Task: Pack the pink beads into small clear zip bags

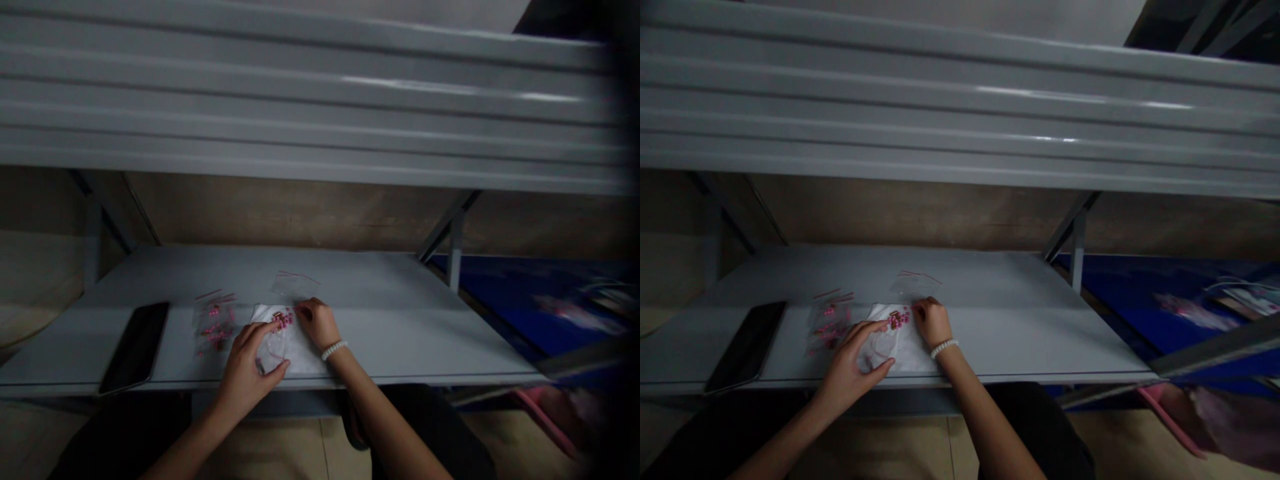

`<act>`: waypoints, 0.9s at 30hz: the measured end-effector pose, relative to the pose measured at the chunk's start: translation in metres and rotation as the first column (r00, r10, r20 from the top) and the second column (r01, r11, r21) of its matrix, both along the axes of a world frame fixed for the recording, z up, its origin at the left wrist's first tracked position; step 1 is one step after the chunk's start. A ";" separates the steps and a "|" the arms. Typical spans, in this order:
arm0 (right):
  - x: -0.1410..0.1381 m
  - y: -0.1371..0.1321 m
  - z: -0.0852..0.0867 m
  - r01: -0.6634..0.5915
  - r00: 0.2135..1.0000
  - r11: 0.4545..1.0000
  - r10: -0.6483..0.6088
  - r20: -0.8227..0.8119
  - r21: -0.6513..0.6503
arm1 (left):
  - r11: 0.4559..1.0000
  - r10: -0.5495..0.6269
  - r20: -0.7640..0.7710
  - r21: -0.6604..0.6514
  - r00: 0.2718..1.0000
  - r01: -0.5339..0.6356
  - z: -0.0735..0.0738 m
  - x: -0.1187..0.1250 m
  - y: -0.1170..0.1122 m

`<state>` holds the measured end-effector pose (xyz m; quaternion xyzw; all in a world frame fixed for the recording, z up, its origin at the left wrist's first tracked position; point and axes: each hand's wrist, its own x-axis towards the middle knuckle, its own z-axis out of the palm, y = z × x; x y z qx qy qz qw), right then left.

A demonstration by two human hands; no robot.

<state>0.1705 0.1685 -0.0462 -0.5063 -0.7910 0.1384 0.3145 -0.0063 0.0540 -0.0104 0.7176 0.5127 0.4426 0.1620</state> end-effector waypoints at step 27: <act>-0.011 -0.045 0.054 -0.616 0.692 0.785 0.498 -0.523 -0.067 | 0.999 0.048 -0.031 0.003 0.998 -0.048 -0.007 0.003 0.004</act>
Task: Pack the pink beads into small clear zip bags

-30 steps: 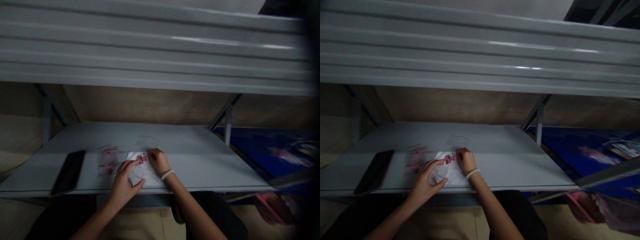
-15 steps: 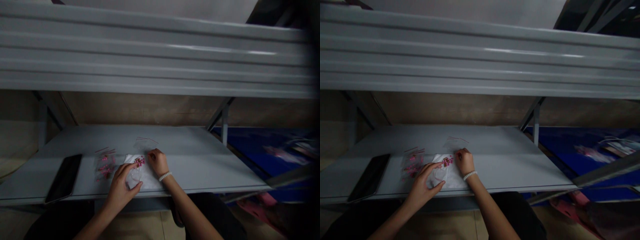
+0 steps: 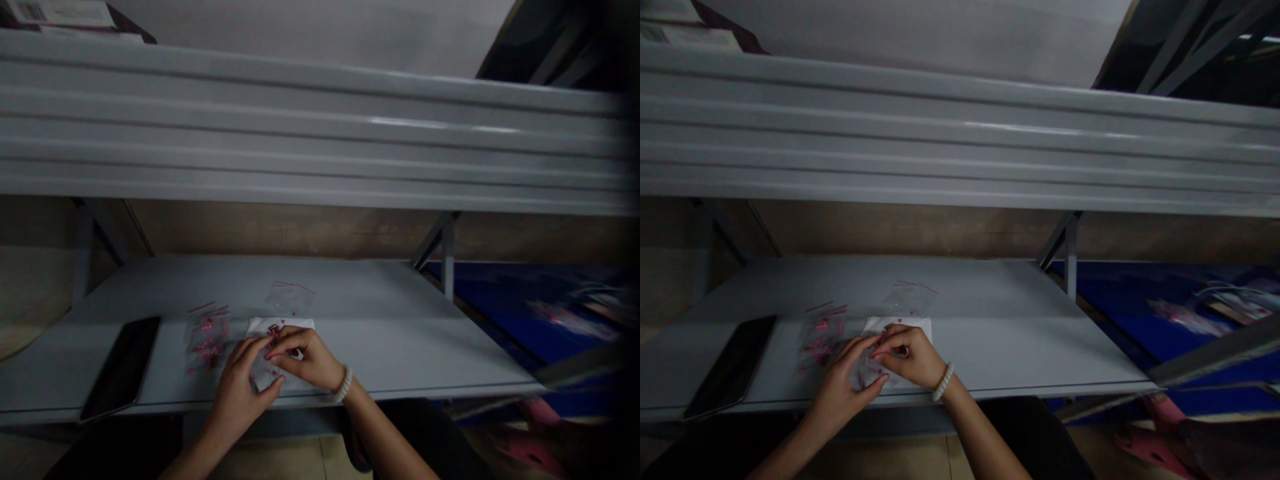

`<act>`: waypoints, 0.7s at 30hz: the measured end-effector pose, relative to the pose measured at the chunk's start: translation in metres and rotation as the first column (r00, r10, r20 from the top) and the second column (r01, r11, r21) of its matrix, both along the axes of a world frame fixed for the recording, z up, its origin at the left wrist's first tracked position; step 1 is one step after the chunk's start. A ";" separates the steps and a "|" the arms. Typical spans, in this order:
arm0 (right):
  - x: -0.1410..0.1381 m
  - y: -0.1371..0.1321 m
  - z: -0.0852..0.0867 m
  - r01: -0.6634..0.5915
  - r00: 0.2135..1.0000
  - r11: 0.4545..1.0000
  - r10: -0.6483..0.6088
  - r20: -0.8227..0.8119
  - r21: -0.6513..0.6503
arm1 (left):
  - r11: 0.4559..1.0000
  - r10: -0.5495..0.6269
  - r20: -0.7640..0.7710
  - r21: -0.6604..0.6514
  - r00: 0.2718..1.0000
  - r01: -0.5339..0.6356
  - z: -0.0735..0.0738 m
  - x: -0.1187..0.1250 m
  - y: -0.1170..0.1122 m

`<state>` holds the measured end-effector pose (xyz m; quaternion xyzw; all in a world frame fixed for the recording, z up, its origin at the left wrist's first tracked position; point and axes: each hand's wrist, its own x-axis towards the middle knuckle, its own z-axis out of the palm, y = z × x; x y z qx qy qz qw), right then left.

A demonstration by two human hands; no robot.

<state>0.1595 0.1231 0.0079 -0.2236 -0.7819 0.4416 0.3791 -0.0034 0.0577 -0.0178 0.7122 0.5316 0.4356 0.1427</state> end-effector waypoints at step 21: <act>0.032 0.099 -0.050 0.141 0.840 0.874 -0.354 0.411 0.465 | 0.996 -0.065 0.002 -0.069 0.998 0.065 0.002 -0.001 -0.001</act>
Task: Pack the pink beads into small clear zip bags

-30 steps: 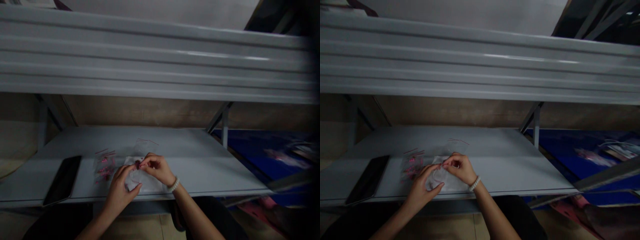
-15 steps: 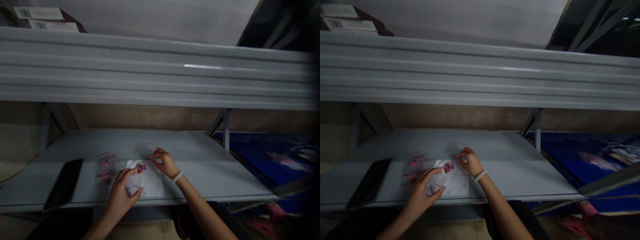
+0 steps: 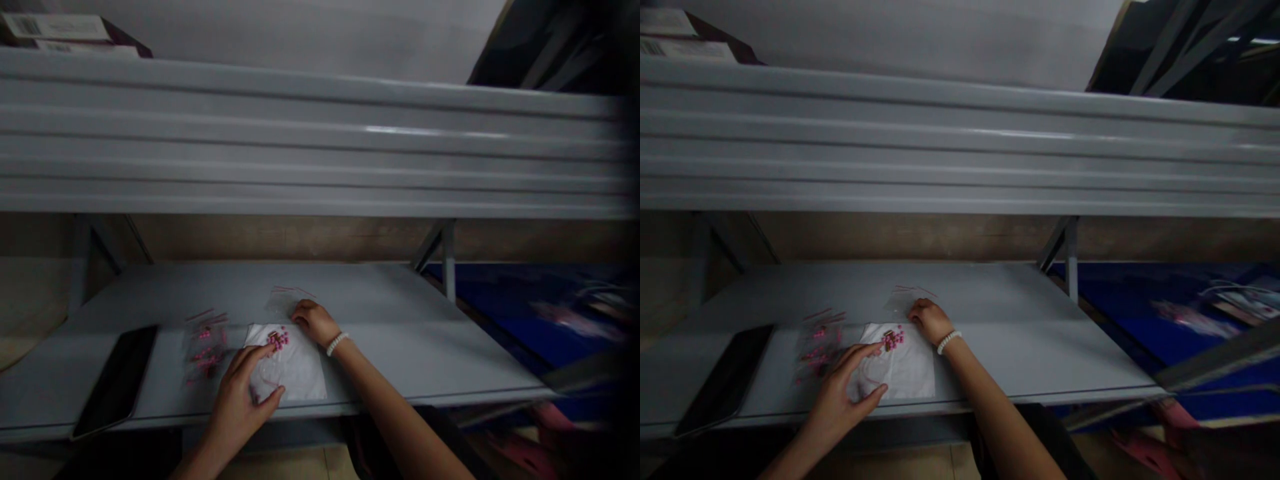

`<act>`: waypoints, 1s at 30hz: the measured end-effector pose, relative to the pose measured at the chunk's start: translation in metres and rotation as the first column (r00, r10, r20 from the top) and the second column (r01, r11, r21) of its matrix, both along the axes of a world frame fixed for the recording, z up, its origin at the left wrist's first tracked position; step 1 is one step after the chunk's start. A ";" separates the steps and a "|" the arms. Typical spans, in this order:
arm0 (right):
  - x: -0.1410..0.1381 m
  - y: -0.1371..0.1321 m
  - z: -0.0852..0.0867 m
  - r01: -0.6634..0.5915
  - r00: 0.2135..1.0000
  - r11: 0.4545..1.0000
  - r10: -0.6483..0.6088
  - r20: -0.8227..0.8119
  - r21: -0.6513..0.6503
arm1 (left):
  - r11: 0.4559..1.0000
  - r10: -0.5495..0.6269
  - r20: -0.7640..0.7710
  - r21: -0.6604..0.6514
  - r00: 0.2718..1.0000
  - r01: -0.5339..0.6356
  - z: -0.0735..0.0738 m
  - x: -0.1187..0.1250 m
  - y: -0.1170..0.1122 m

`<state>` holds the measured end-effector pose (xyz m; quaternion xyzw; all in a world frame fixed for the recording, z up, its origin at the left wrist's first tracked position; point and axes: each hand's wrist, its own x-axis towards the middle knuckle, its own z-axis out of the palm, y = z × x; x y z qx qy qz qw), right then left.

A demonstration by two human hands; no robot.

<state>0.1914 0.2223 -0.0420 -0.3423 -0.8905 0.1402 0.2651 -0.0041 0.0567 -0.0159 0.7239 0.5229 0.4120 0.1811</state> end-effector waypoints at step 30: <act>-0.024 -0.021 0.000 -0.040 0.999 0.998 0.038 -0.035 -0.058 | 0.996 0.004 0.054 0.092 0.999 -0.009 0.008 -0.001 -0.001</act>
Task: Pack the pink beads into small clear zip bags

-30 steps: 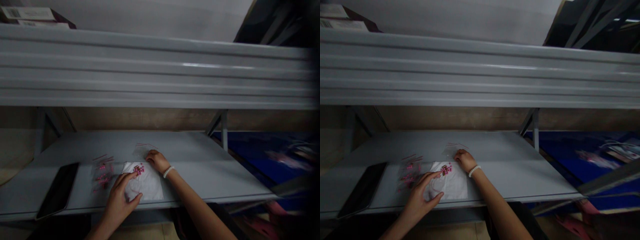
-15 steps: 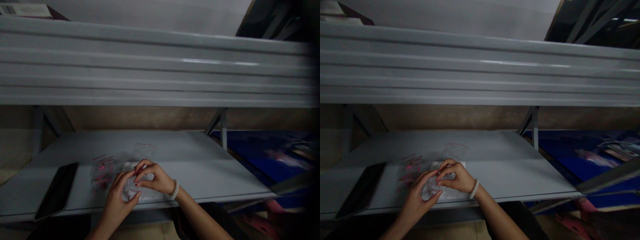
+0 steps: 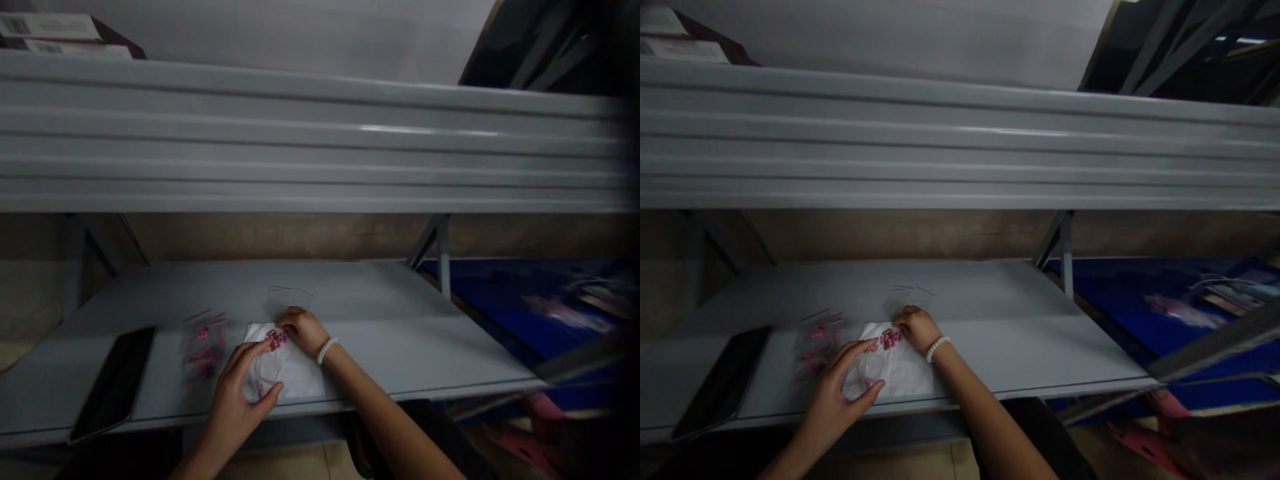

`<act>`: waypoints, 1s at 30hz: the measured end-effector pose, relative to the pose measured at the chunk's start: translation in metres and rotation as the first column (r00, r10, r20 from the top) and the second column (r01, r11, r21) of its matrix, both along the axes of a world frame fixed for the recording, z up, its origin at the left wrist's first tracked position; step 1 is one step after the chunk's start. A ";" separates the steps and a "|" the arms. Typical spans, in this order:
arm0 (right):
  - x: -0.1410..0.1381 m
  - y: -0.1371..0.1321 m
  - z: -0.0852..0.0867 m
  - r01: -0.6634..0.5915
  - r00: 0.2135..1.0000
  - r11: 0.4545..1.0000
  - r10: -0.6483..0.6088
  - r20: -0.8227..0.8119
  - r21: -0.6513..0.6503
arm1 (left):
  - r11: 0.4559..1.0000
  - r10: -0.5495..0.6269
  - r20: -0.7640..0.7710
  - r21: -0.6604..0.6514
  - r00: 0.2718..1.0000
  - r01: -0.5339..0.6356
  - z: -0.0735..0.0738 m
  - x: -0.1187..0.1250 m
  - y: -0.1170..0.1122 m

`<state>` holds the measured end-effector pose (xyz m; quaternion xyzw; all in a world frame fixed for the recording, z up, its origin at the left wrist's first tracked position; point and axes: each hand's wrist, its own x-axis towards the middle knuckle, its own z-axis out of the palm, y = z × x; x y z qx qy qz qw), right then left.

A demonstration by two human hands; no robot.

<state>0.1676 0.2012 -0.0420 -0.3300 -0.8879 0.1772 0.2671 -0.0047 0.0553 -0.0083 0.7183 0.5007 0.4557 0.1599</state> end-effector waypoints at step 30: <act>0.012 -0.011 0.005 0.073 0.997 0.992 -0.076 -0.023 -0.101 | 0.999 0.012 0.009 0.044 1.000 -0.013 0.003 0.003 -0.002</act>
